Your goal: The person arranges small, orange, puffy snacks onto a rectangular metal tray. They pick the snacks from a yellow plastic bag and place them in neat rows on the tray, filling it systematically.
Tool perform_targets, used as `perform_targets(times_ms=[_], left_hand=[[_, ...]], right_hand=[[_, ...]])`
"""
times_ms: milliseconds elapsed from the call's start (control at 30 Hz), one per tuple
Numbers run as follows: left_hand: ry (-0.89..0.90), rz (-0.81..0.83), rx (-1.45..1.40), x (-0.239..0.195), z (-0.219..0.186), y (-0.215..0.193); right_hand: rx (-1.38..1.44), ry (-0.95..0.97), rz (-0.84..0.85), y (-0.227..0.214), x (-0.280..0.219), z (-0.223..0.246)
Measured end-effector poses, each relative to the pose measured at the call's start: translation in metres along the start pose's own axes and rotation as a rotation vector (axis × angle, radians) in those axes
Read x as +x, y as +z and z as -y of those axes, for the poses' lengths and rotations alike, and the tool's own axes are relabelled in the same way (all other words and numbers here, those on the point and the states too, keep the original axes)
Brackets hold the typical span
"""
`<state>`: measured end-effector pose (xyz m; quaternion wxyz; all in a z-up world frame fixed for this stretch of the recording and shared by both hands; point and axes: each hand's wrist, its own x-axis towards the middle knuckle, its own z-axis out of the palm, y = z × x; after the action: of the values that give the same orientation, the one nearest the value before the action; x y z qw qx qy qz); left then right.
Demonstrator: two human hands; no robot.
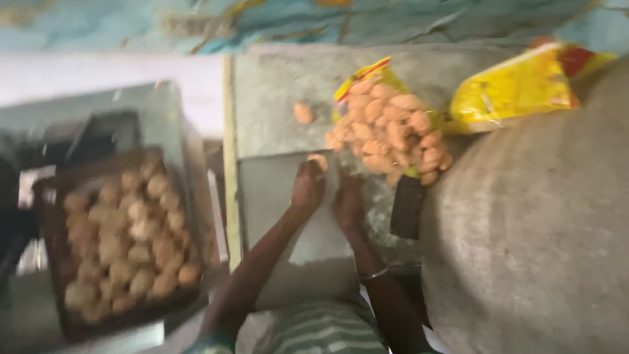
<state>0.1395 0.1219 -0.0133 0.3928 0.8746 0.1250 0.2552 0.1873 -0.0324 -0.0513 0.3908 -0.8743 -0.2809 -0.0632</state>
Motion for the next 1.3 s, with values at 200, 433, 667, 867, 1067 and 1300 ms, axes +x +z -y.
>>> perform_targets(times_ms=[200, 433, 667, 867, 1067, 1300], left_hand=[[-0.204, -0.235, 0.094, 0.021, -0.038, -0.003], [-0.465, -0.279, 0.032, 0.057, -0.027, -0.001], [-0.090, -0.222, 0.159, 0.063, -0.035, -0.008], [-0.169, -0.125, 0.039, 0.074, -0.017, -0.021], [0.066, -0.346, 0.502, 0.033, 0.037, -0.098], [-0.100, -0.269, 0.628, 0.017, 0.072, -0.149]], right_hand=[[0.181, -0.072, -0.019, 0.002, -0.001, 0.024], [0.118, -0.035, 0.035, -0.026, 0.023, 0.059], [0.095, -0.140, -0.033, -0.021, 0.036, 0.056], [-0.045, -0.181, -0.015, 0.018, 0.041, 0.022], [-0.214, -0.207, 0.070, 0.001, 0.046, 0.022], [-0.349, -0.271, 0.177, -0.034, 0.053, 0.043]])
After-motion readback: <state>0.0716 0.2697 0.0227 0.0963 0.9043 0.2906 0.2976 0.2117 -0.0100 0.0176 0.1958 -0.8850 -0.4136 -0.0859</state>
